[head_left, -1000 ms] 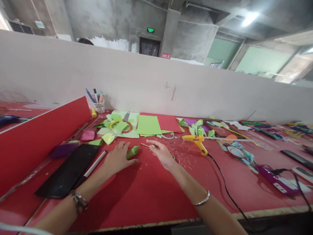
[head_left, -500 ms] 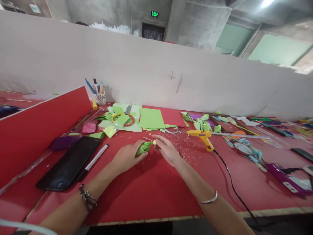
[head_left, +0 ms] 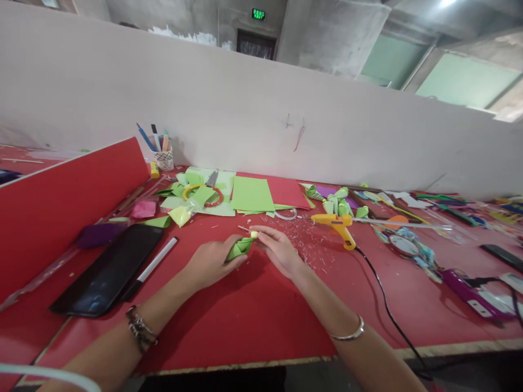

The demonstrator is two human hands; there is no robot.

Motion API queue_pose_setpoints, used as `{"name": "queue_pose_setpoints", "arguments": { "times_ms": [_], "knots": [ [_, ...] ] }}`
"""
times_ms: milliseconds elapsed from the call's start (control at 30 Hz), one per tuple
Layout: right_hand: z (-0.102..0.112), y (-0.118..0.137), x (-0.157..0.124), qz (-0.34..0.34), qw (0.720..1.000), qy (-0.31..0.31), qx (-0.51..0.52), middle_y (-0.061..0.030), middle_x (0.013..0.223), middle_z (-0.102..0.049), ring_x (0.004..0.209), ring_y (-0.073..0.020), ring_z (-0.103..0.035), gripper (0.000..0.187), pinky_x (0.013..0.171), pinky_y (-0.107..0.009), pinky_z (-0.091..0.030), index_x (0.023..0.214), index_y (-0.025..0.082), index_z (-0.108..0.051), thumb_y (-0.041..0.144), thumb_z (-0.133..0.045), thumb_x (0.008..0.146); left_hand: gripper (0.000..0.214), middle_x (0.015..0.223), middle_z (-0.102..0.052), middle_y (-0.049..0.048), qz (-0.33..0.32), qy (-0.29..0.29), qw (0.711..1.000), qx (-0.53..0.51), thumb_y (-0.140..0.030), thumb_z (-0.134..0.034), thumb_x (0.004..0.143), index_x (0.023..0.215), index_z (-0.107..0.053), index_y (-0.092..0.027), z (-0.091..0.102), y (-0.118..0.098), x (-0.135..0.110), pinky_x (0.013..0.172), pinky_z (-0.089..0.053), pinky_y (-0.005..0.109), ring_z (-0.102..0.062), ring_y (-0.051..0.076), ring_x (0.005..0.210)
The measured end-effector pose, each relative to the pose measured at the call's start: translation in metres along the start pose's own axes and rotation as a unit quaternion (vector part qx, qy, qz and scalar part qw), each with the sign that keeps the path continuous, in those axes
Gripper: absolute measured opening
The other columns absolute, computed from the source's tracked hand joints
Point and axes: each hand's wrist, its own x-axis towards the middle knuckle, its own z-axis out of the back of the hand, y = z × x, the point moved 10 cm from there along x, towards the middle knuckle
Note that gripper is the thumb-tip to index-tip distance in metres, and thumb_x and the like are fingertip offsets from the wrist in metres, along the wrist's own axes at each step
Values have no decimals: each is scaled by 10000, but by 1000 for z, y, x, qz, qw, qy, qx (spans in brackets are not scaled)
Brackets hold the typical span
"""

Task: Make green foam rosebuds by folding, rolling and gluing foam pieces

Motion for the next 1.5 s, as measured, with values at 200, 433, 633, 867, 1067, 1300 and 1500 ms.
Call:
{"name": "queue_pose_setpoints", "arguments": {
  "times_ms": [200, 433, 633, 867, 1067, 1300, 1500],
  "knots": [
    [2, 8, 1, 46, 998, -6, -38, -18, 973, -645, 926, -156, -578, 221, 897, -344, -406, 894, 234, -653, 286, -627, 681, 429, 753, -621, 67, 10, -4, 1000, -6, -487, -350, 811, 1121, -443, -205, 0, 2, -1, 558, -357, 253, -604, 255, 711],
    [0, 23, -2, 95, 985, -21, -143, -29, 923, -640, 898, -168, -577, 200, 849, -342, -426, 855, 211, -647, 305, -620, 681, 394, 822, -628, 68, 17, -5, 999, -33, -467, -330, 826, 1110, -435, -215, -1, 4, -1, 579, -362, 255, -599, 238, 744],
    [-12, 37, -8, 189, 951, 12, -244, -45, 926, -587, 881, -157, -564, 163, 784, -304, -467, 863, 213, -644, 280, -569, 734, 391, 818, -626, 66, 19, -6, 999, -37, -465, -355, 811, 1095, -449, -212, 0, 5, 0, 589, -365, 263, -598, 256, 769],
    [-20, 34, -14, 179, 952, 56, -241, -65, 1166, -514, 1042, -162, -518, 460, 903, -329, -411, 1249, 257, -393, 332, -490, 807, 390, 795, -617, 63, 3, -16, 998, -65, -457, -335, 826, 1106, -437, -204, 1, 4, -1, 582, -356, 259, -589, 236, 726],
    [-35, 45, -23, 223, 913, 85, -332, -42, 1262, -468, 1179, -158, -406, 391, 999, -351, -304, 1258, 252, -396, 343, -330, 883, 368, 769, -607, 53, -18, -32, 995, -91, -445, -338, 832, 1073, -444, -188, 2, 3, 0, 581, -357, 251, -576, 209, 687],
    [-41, 38, -24, 214, 909, 109, -341, -43, 1245, -483, 1167, -151, -418, 388, 1002, -360, -307, 1274, 251, -370, 309, -303, 896, 350, 748, -599, 40, -26, -26, 995, -91, -437, -342, 836, 1066, -434, -189, -1, 2, 1, 573, -353, 246, -569, 203, 672],
    [-39, 42, -26, 213, 916, 102, -324, -20, 1393, -272, 1260, -154, -283, 470, 1043, -364, -249, 1352, 277, -180, 317, -299, 898, 343, 781, -596, 35, -21, -41, 991, -125, -438, -333, 845, 1054, -431, -185, 2, 4, 1, 616, -375, 265, -559, 188, 680]
  ]
}}
